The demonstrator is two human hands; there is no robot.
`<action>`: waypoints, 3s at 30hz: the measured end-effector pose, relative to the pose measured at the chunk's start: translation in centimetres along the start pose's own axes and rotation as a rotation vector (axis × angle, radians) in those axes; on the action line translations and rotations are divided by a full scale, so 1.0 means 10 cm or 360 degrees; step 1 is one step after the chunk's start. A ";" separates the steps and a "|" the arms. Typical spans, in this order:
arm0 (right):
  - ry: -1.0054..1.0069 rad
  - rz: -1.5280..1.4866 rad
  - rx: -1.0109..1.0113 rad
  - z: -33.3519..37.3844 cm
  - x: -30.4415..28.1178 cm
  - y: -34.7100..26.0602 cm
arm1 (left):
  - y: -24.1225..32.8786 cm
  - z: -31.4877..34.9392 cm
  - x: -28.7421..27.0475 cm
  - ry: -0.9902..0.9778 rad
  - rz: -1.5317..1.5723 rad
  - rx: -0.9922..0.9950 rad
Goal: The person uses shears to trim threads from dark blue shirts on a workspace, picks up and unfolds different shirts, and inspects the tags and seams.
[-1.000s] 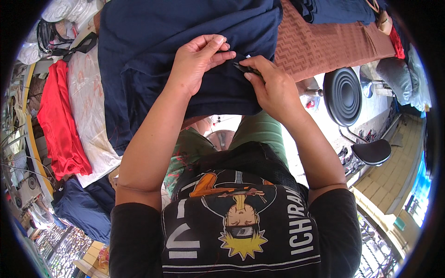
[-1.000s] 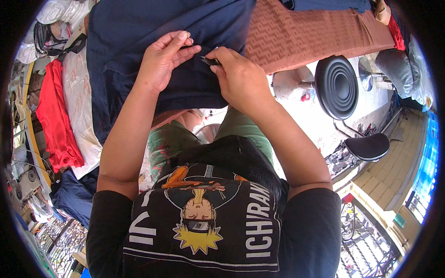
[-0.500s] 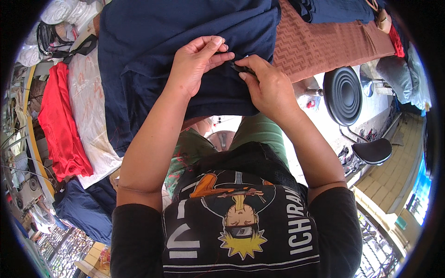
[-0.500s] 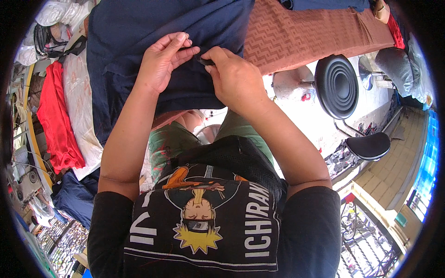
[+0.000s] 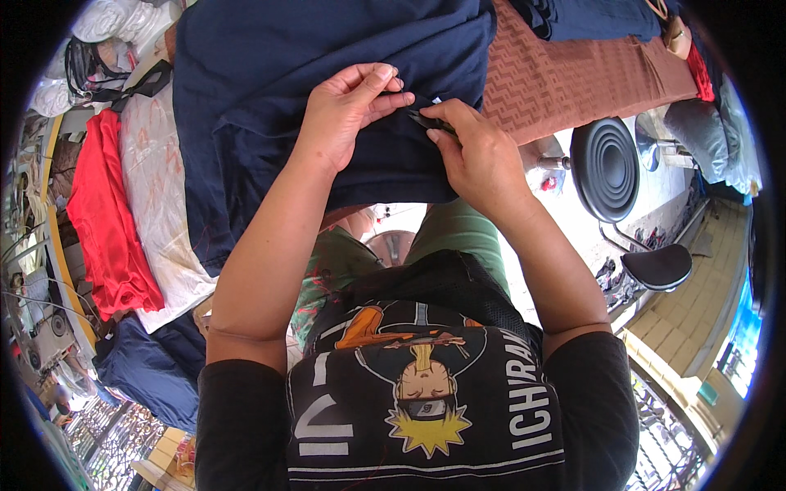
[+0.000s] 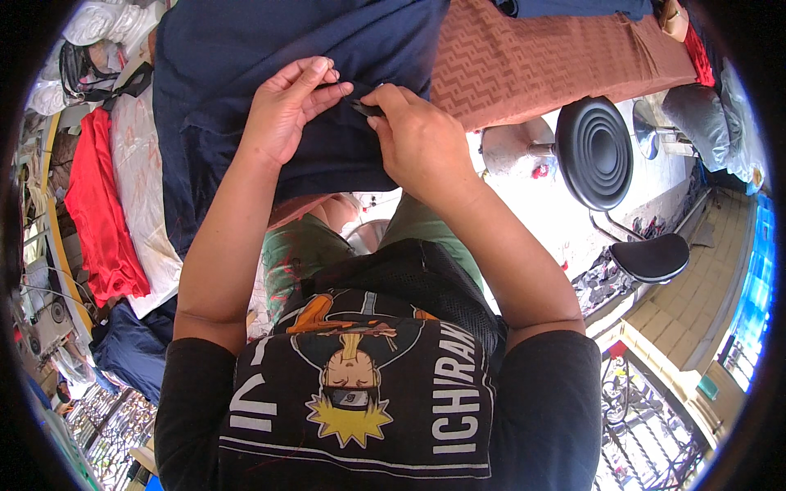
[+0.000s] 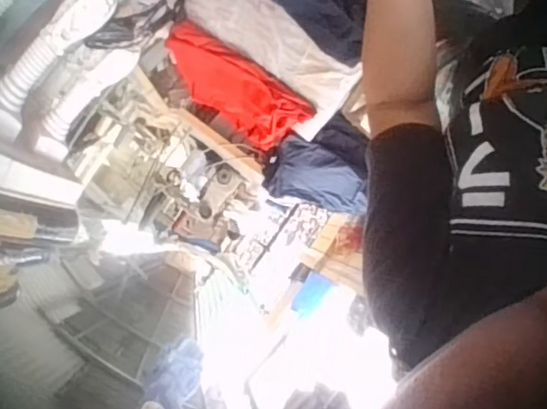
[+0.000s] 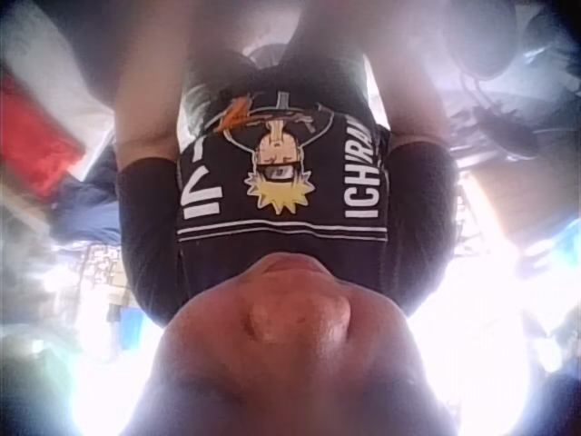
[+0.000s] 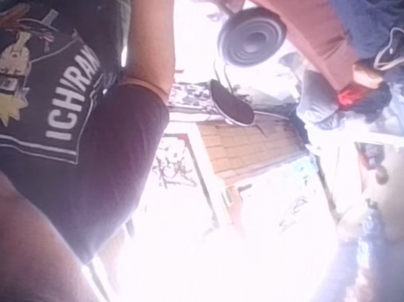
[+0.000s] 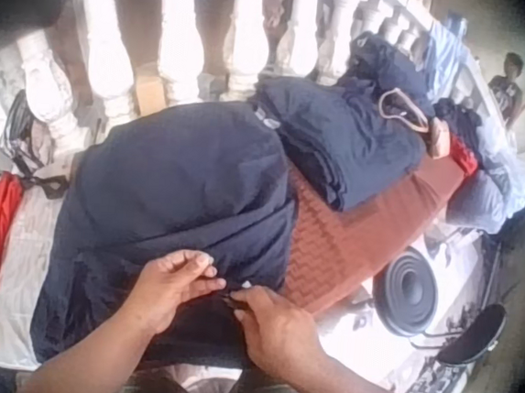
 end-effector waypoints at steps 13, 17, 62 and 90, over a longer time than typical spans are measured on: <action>0.0047 -0.0023 -0.0065 -0.03 0.05 -0.10 | 0.02 0.02 0.01 0.0040 -0.0048 -0.0019; 0.0030 -0.0065 -0.0115 -0.02 0.06 -0.08 | 0.03 0.01 -0.03 0.0078 0.0069 -0.0046; 0.0185 0.0074 -0.0394 -0.88 0.57 -1.15 | 0.60 1.89 -0.82 0.1051 -0.2328 0.0809; -0.0438 -0.0356 -0.0341 -0.31 0.90 -1.12 | 0.40 1.75 -0.86 0.0714 -0.2083 0.0667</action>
Point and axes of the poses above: each hand's wrist, its own z-axis away from the middle knuckle, its own x-axis out of the palm, y = z × x, the point moved 7 cm from there along -z, towards the middle knuckle, and after that the axes turned 4 degrees about -y, right-handed, at the moved point
